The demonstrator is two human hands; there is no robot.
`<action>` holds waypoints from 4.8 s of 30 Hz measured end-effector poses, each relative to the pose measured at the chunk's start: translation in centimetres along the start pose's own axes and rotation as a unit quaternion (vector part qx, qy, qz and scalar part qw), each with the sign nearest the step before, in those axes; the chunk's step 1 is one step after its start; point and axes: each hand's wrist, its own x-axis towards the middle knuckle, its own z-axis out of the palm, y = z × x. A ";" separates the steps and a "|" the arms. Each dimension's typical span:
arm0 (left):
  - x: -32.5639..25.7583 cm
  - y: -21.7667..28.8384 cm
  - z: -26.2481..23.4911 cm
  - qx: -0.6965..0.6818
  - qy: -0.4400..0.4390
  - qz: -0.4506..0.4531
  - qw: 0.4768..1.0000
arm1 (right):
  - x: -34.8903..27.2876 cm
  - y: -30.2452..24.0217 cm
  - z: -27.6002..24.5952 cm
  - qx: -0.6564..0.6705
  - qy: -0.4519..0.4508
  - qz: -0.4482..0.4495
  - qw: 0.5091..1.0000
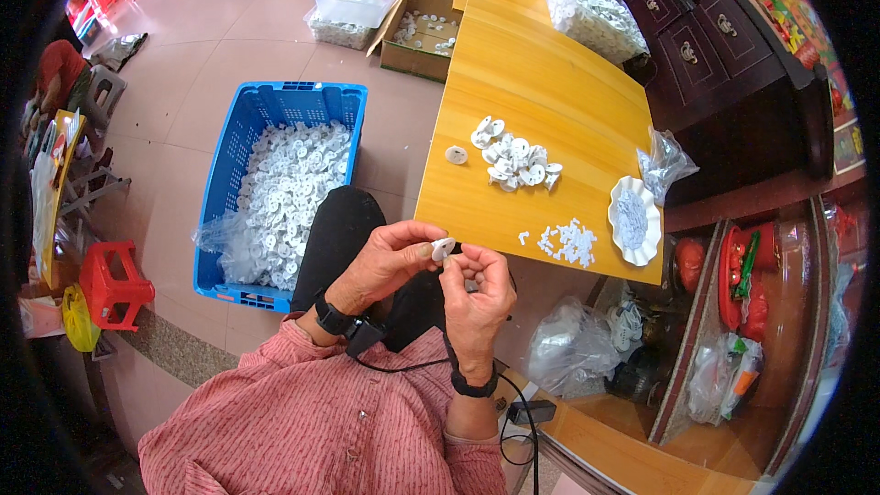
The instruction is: Assembling small white plastic components by hand.
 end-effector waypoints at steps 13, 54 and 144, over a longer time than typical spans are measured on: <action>-0.3 2.0 0.3 0.234 -0.031 0.054 0.970 | 0.3 -1.3 -0.1 -0.131 -0.020 -0.026 0.991; -0.9 1.1 -0.2 0.019 0.004 0.014 1.000 | -0.5 -1.0 1.3 -0.054 -0.061 -0.014 0.997; 1.3 1.8 0.2 0.213 0.092 0.050 0.971 | 1.0 3.8 -1.2 -0.033 0.038 0.027 0.998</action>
